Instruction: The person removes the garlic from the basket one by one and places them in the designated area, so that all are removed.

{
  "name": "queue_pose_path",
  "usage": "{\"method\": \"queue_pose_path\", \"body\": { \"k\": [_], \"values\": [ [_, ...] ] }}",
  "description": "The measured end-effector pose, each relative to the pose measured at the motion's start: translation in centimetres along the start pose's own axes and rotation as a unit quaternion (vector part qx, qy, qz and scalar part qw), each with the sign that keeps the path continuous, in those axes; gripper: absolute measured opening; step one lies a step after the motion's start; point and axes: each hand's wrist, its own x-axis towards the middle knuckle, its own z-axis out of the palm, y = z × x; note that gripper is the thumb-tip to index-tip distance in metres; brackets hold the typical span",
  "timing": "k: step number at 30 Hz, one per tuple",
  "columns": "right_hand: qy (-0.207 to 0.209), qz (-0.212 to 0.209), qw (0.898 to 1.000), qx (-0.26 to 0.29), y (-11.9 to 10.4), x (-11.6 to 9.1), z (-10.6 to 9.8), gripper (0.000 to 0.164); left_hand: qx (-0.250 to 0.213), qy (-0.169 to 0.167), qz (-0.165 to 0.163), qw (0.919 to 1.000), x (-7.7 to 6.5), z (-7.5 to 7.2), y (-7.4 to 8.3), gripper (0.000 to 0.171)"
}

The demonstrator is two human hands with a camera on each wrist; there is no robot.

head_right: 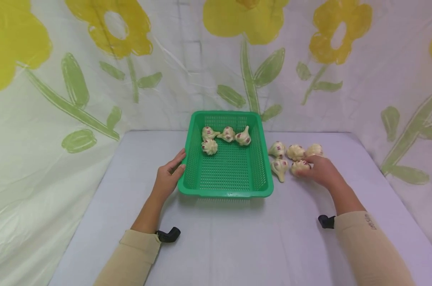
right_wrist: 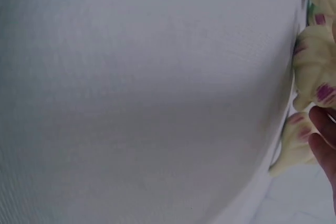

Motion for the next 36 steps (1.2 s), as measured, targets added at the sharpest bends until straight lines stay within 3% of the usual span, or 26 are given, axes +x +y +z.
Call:
{"method": "queue_pose_path", "body": {
  "k": [10, 17, 19, 30, 36],
  "values": [
    [-0.004, 0.004, 1.000, 0.012, -0.1, -0.1, 0.2, 0.092, 0.003, 0.003, 0.004, 1.0000, -0.1, 0.1, -0.2, 0.042],
    [-0.004, 0.004, 1.000, 0.013, 0.1, 0.1, 0.3, 0.093, 0.003, 0.011, 0.005, 0.9999, 0.4, 0.5, -3.5, 0.043],
    [-0.005, 0.006, 1.000, 0.014, 0.1, 0.1, 0.2, 0.096, 0.004, 0.012, 0.006, 0.9999, 0.4, 0.5, -3.8, 0.043],
    [-0.007, 0.010, 1.000, 0.014, -0.4, 0.0, -0.5, 0.095, 0.000, 0.007, 0.010, 0.9999, 0.4, 0.5, -4.1, 0.043],
    [-0.007, 0.001, 1.000, 0.001, -1.7, 0.2, -2.5, 0.091, -0.001, 0.008, 0.007, 0.9999, 0.5, 0.6, -3.9, 0.043]
  ]
}}
